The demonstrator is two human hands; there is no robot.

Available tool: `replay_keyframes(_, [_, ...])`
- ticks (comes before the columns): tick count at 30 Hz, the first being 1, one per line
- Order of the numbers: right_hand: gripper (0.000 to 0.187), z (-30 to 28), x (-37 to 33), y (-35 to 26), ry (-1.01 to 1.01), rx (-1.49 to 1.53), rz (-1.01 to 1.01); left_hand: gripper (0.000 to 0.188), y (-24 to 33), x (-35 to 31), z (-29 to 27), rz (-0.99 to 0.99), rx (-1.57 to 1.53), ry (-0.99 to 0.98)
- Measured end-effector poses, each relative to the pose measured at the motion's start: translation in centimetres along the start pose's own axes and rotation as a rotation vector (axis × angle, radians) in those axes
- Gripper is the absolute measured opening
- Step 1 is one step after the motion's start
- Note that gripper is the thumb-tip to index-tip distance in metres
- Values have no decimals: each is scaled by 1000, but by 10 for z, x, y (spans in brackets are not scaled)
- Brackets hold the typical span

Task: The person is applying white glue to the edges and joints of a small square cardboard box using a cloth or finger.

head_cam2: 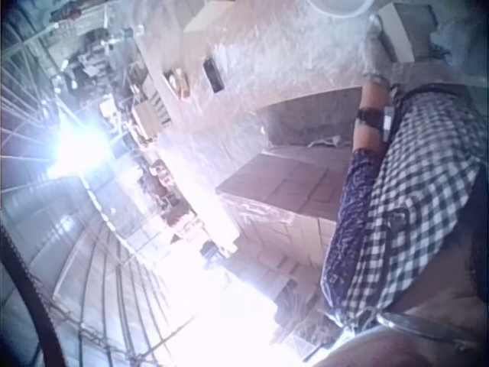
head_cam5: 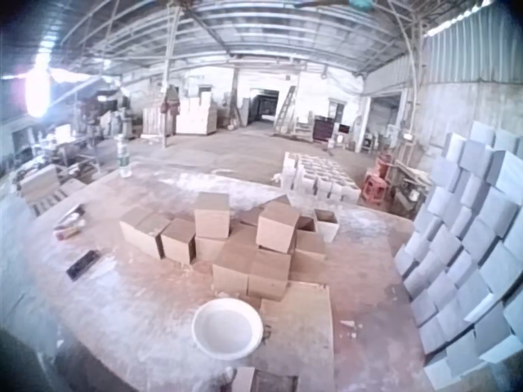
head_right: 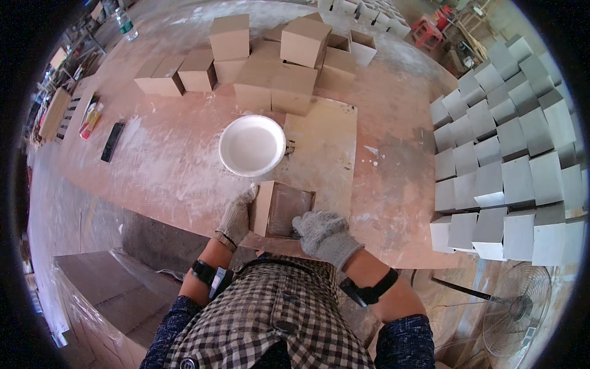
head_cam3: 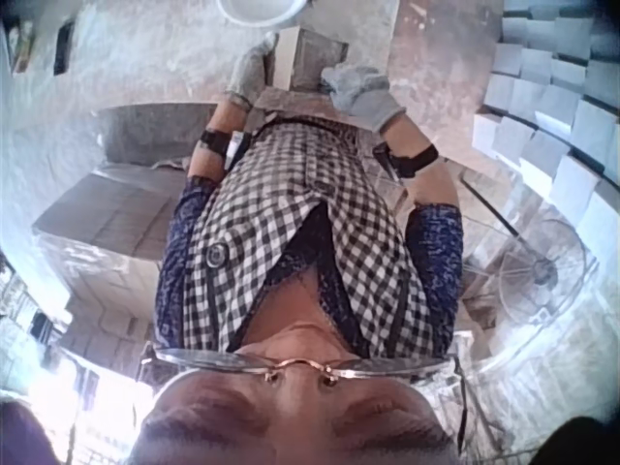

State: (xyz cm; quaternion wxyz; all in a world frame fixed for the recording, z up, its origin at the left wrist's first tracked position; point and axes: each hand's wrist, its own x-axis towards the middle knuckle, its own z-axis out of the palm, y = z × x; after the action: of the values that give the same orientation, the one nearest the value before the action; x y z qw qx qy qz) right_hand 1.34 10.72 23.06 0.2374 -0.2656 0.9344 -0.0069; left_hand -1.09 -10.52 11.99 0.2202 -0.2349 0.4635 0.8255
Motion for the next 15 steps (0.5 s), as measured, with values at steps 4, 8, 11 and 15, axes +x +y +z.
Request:
replay_keyframes(4, [18,4,1,-4,166,-249,-53,40,-2,-1,-2,32,-58,-11])
replay_keyframes(8, [18,6,2,16,483,-271,8,39,-4,-2,-4,44,-84,-32])
replay_keyframes(11, [20,6,3,34,664,28,-96,40,-4,-1,-5,19,-57,1])
replay_keyframes(15, [25,10,11,36,702,152,-109,42,-6,1,-6,58,-67,-8])
